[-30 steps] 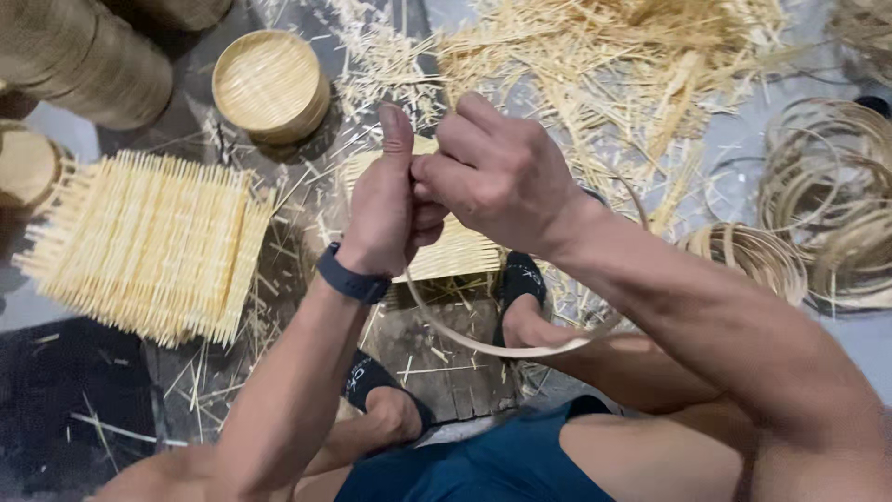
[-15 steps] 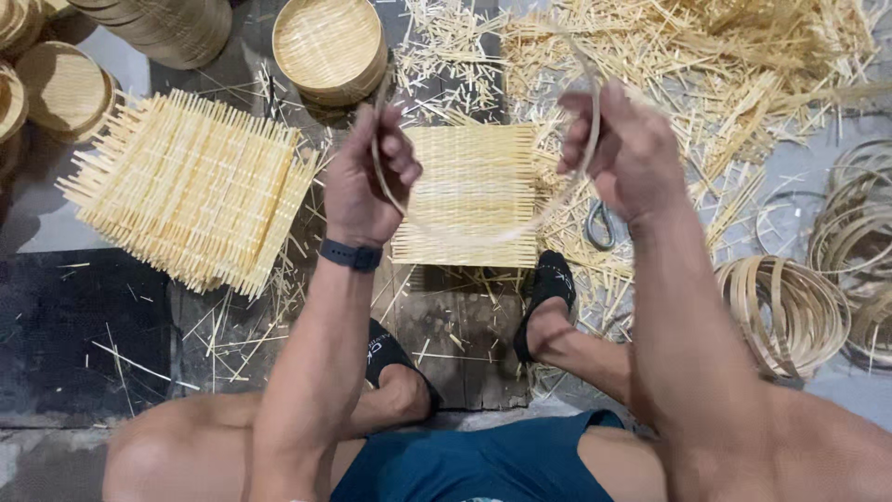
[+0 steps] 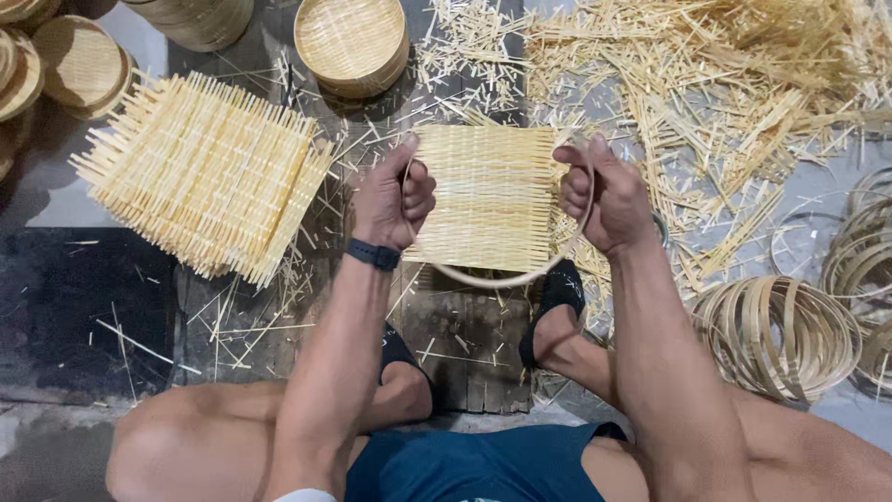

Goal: The person sits on the floor and trims excess bamboo strips from a woven steamer mat with scissors, then presses a bamboo rim ring around the woven mat to shape it into a steamer lid. They fit the woven mat onto a round wooden base, trim the overhanging strips, and set finished lids aside with other completed steamer parts.

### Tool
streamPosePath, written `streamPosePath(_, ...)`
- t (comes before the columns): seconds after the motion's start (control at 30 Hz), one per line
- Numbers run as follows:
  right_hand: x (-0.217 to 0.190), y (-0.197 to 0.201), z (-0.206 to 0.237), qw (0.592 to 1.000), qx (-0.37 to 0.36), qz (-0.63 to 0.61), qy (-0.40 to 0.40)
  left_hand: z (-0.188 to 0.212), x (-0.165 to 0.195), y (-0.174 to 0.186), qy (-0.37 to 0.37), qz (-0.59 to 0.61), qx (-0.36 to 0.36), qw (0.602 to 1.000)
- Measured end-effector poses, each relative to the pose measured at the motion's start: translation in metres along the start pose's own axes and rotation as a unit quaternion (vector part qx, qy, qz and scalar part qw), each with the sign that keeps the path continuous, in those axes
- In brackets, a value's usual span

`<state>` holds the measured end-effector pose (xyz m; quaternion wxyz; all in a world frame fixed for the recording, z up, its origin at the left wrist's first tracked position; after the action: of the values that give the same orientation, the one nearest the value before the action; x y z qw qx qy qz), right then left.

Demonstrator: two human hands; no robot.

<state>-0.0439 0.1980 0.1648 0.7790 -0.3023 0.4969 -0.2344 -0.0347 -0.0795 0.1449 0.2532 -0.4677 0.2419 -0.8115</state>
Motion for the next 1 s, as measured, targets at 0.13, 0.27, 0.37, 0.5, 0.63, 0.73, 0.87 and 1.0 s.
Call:
streamPosePath(0.13, 0.018, 0.007, -0.001, 0.999, -0.022, -0.049, 0.002, -0.004, -0.006, 0.008, -0.013, 0.016, -0.021, 1.000)
streamPosePath(0.27, 0.011, 0.017, -0.005, 0.999, 0.003, 0.003, 0.052, -0.006, -0.018, 0.022, 0.015, 0.005, 0.000, 1.000)
streamPosePath(0.37, 0.013, 0.014, -0.007, 0.999, -0.010, -0.021, 0.021, -0.006, -0.020, 0.016, -0.010, 0.050, -0.060, 0.997)
streamPosePath(0.5, 0.022, 0.019, -0.005, 1.000, 0.024, -0.009, 0.009, -0.005, -0.018, 0.021, -0.049, 0.149, -0.024, 0.987)
streamPosePath(0.63, 0.033, 0.024, -0.008, 0.999, -0.009, -0.034, 0.015, -0.008, -0.022, 0.027, -0.009, 0.056, 0.002, 0.998)
streamPosePath(0.73, 0.035, 0.034, -0.012, 0.993, 0.015, -0.089, 0.077, -0.012, -0.029, 0.030, -0.007, 0.024, 0.008, 1.000)
streamPosePath(0.87, 0.036, 0.039, -0.017, 0.993, 0.037, -0.093, 0.059, -0.014, -0.040, 0.026, 0.001, 0.042, 0.000, 0.999)
streamPosePath(1.0, 0.033, 0.031, -0.016, 0.999, 0.032, 0.015, -0.017, -0.009, -0.031, 0.023, 0.020, 0.002, 0.017, 1.000)
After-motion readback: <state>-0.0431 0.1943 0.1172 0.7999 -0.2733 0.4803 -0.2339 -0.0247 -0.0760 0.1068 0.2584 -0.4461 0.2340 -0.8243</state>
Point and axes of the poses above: each hand's wrist, its own z-axis away from the middle knuckle, its own y-axis out of the back of the hand, x = y × z, the point moved 7 cm from there along -z, towards the middle knuckle, and after that the axes turned 9 degrees about -z, right-handed, at the moved point
